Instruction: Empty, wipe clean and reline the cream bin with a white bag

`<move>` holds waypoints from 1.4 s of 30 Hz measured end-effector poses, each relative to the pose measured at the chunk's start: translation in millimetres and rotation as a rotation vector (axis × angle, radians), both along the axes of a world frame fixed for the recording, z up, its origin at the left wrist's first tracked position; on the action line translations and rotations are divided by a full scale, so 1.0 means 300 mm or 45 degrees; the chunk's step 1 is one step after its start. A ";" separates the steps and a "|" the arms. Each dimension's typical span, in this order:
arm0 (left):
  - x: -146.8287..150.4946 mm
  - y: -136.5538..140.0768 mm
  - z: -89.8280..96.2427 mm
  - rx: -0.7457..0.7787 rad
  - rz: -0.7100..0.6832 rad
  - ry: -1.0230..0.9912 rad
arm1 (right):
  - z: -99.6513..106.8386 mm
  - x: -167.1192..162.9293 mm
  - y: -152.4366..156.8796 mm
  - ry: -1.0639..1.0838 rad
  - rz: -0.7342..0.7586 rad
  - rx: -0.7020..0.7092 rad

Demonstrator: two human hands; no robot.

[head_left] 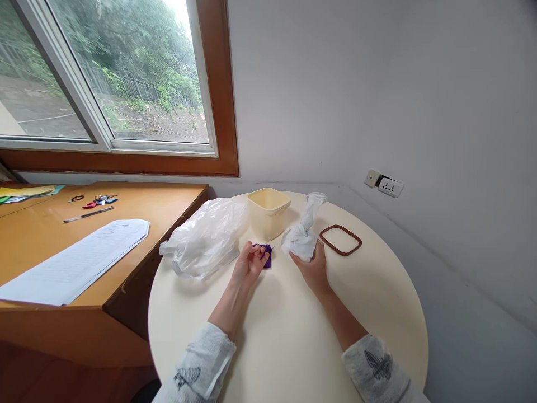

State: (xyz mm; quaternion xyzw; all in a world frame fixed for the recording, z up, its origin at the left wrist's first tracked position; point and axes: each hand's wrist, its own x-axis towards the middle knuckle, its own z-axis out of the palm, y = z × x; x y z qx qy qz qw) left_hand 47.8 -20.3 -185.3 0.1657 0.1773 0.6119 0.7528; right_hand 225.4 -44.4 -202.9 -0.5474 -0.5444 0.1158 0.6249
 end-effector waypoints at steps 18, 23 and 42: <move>-0.001 -0.026 0.030 0.021 -0.159 -0.221 | 0.008 -0.003 -0.004 -0.021 -0.013 -0.029; 0.004 -0.024 0.023 -0.043 -0.109 -0.295 | 0.011 -0.002 -0.007 -0.019 -0.009 -0.039; -0.005 -0.017 0.037 -0.040 -0.179 -0.300 | 0.153 0.184 0.251 0.522 -0.060 -0.238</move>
